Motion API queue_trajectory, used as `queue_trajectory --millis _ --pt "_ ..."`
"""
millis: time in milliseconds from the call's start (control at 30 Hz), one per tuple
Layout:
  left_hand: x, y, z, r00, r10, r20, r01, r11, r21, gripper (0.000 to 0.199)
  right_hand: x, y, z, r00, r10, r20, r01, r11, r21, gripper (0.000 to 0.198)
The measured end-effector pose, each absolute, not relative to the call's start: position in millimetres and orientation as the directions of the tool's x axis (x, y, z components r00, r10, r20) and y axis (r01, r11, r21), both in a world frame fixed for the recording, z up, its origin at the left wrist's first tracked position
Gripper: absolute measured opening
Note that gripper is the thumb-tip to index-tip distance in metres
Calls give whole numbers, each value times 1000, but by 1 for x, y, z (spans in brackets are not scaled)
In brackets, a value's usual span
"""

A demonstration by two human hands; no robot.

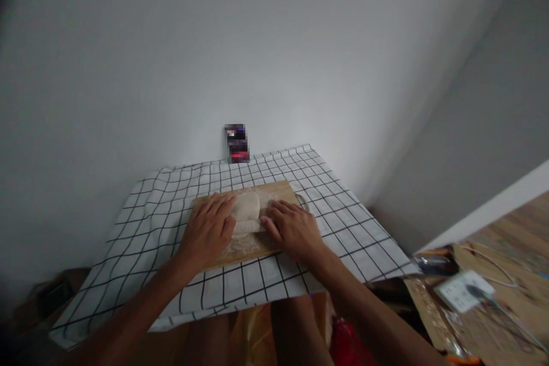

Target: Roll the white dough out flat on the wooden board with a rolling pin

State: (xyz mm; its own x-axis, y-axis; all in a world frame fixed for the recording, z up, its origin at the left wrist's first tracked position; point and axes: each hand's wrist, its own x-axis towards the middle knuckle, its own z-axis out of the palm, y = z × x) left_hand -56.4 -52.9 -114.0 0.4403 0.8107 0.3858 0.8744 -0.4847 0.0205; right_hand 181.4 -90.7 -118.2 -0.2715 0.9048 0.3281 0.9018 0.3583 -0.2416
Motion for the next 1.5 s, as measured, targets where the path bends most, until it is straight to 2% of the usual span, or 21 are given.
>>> queue_trajectory --millis 133,233,433,633,900,1000,1167,1267,1500 --pt "-57 -39 -115 394 840 372 902 -432 20 46 179 -72 -97 -243 947 209 934 287 -213 48" --pt "-56 -30 -115 359 869 341 918 -395 42 46 176 -60 -88 -196 965 173 954 228 -196 49" --pt "-54 -39 -118 351 835 424 918 -397 23 48 174 -66 -107 -166 941 296 952 231 -203 44" --pt "-52 -57 -117 382 817 432 903 -430 14 50 178 -91 -126 -190 903 386 919 303 -254 47" --pt "-56 -66 -122 417 795 440 876 -481 38 48 181 -96 -123 -246 905 347 909 339 -241 45" --pt "-56 -48 -122 401 817 415 886 -462 52 47 179 -78 -106 -223 940 259 939 279 -203 47" --pt "-57 -18 -119 354 888 293 907 -402 122 48 173 -51 -82 -158 976 148 977 177 -120 52" --pt "-57 -17 -121 338 893 297 914 -387 125 48 172 -48 -85 -152 976 158 979 171 -113 53" --pt "-53 -37 -122 360 832 423 902 -426 69 47 174 -70 -108 -151 947 283 962 207 -180 48"
